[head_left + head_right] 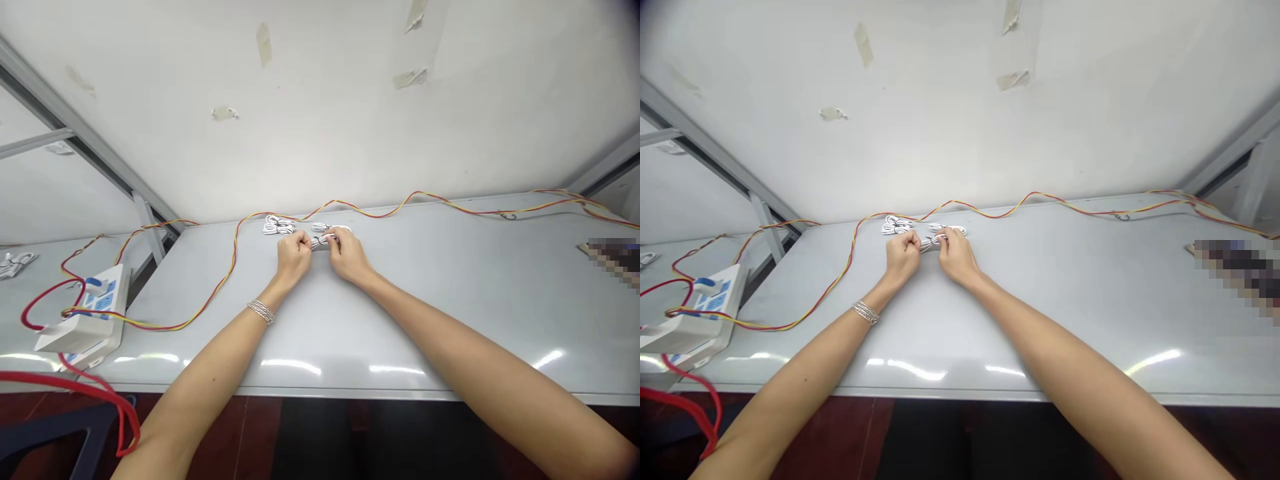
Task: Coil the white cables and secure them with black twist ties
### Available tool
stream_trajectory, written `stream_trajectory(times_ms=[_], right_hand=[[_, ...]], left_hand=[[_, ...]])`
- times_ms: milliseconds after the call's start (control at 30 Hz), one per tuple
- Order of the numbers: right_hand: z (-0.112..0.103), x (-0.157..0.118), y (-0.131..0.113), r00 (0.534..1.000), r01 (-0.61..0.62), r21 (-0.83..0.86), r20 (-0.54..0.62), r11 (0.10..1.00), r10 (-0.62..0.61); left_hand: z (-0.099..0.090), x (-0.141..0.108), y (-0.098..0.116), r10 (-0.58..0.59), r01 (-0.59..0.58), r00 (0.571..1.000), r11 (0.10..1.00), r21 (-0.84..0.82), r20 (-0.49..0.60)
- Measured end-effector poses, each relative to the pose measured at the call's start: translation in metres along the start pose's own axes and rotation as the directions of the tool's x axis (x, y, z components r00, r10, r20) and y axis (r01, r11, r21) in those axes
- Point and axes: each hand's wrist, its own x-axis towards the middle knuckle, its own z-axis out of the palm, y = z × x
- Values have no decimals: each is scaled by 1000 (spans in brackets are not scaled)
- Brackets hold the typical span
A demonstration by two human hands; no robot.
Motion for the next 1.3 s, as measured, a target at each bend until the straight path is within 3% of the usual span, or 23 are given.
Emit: stream_trajectory(times_ms=[267, 500, 800, 1100, 1300], right_hand=[[3, 2, 6, 999, -51, 12, 8, 999, 51], [4, 7, 3, 984, -177, -31, 11, 984, 177], [-1, 9, 1, 969, -247, 35, 0, 968, 247], [-5, 6, -5, 972, -233, 74, 3, 970, 233], [-7, 6, -8, 980, -188, 84, -45, 979, 192]], left_hand=[[8, 4, -11, 0, 0, 997, 1000, -2, 76], [9, 15, -27, -18, 22, 998, 996, -90, 52], [8, 11, -24, -73, 76, 997, 992, -102, 38], [9, 11, -30, -41, 24, 996, 974, -227, -73], [8, 14, -33, -119, 107, 991, 976, -191, -55]])
